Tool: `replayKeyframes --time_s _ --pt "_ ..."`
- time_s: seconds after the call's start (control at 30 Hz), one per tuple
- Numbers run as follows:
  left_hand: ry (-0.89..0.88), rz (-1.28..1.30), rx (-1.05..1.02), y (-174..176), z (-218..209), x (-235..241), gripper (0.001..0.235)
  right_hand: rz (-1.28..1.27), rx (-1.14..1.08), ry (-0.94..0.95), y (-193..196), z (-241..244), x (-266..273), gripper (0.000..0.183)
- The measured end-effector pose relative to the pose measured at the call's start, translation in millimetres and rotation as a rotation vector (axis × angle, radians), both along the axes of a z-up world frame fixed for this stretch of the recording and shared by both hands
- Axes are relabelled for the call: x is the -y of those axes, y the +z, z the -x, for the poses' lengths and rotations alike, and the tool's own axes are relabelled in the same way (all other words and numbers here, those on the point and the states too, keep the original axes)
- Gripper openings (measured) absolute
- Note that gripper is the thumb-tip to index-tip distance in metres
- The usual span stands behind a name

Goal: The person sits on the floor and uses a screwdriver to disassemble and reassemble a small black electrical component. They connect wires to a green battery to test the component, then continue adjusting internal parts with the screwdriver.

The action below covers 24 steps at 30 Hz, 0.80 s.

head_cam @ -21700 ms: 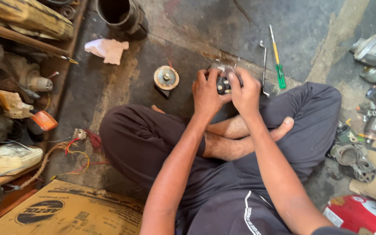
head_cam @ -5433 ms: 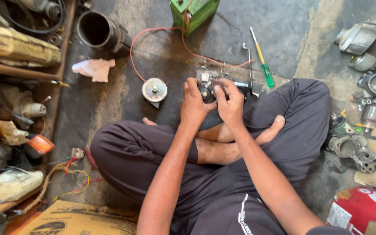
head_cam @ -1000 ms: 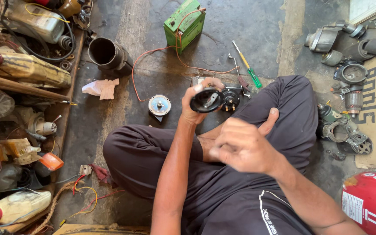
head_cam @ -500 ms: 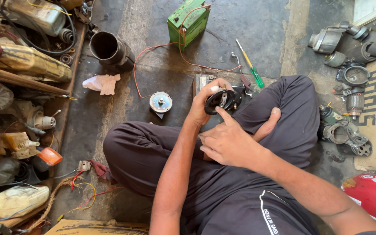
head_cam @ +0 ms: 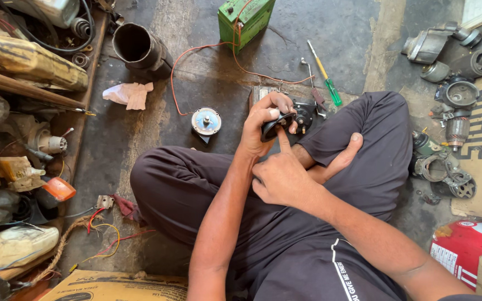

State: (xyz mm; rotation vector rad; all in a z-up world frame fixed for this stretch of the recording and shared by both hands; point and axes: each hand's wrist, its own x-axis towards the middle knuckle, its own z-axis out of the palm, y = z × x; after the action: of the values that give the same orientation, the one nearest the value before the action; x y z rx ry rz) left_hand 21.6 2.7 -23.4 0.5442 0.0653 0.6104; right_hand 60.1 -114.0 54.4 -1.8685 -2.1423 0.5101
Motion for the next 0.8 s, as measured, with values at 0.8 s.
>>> replayKeyframes --time_s 0.8 --pt "0.094 0.059 -0.086 4 5 -8 0.022 -0.238 -2.489 -0.652 5 -77 28 0.053"
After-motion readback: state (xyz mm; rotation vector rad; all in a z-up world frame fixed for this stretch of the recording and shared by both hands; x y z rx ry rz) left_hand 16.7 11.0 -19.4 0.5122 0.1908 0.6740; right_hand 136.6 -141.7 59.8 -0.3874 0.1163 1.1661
